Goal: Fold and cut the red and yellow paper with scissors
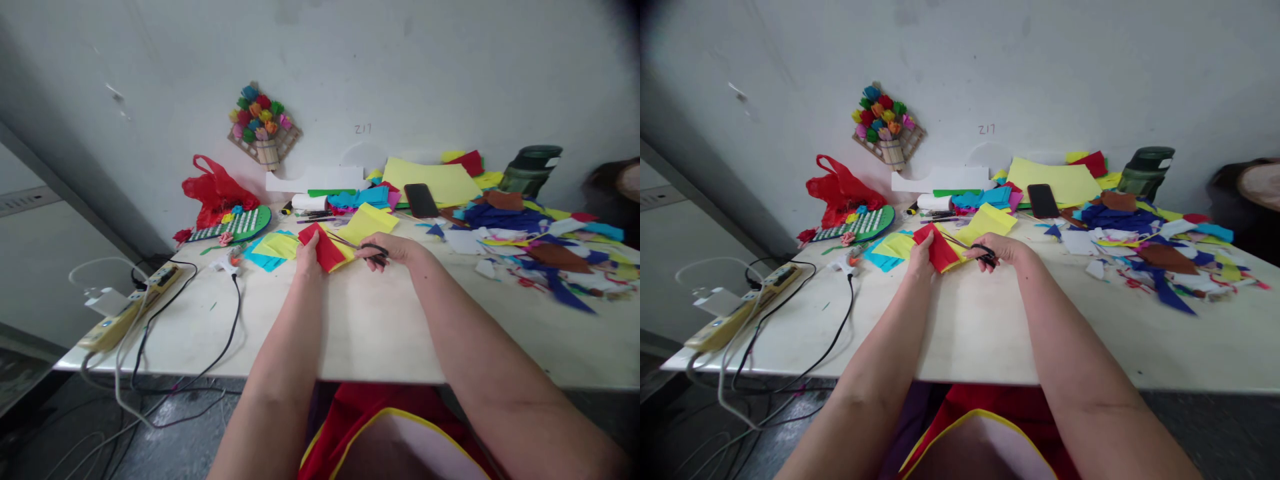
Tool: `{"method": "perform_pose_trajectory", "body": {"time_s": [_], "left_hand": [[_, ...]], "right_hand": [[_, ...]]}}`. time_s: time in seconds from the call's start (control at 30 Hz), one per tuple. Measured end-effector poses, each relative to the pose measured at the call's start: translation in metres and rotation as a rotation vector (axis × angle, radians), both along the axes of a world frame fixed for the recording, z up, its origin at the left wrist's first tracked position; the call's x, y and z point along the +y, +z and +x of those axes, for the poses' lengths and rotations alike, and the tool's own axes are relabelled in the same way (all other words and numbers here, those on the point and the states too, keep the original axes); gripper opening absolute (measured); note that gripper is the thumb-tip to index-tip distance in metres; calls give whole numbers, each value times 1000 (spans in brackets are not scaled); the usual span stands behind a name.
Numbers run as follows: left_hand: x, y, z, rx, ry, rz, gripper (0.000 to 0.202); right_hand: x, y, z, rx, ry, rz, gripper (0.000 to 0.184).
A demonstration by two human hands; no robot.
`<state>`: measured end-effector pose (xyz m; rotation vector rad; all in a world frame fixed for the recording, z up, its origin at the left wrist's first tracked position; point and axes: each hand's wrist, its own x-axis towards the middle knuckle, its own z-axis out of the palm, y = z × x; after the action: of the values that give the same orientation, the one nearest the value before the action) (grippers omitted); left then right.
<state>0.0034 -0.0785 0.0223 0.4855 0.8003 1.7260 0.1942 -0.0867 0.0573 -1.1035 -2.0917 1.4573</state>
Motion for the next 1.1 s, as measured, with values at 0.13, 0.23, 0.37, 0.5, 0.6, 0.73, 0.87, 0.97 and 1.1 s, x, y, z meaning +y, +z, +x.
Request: {"method": "perform_pose_trajectory", "body": {"time_s": [0.13, 0.23, 0.37, 0.5, 0.6, 0.73, 0.87, 0.97, 1.1], "left_hand": [[2, -1, -1, 7, 14, -8, 17], [2, -2, -1, 3, 7, -2, 19], [2, -2, 0, -1, 0, -10, 19], [1, -1, 1, -6, -2, -19, 17], [-1, 1, 1, -19, -10, -17, 15], [-5, 4, 3, -41, -21, -19, 14], [-7, 6, 3, -70, -43, -15, 12], [-7, 6, 4, -91, -64, -7, 12], [-6, 5, 4, -118, -101, -3, 19]], "right_hand": [[1, -1, 1, -1, -3, -2, 38], [2, -1, 1, -10, 2, 2, 38], [-1, 0, -1, -7, 4, 4, 38], [-2, 0, -5, 6, -1, 11, 37], [-1, -4, -9, 29, -21, 17, 37], [-1, -8, -16, 48, -38, 19, 40], [-3, -8, -21, 74, -59, 15, 41], [-4, -8, -24, 79, -70, 18, 40], [-4, -9, -25, 76, -69, 22, 40]]}}
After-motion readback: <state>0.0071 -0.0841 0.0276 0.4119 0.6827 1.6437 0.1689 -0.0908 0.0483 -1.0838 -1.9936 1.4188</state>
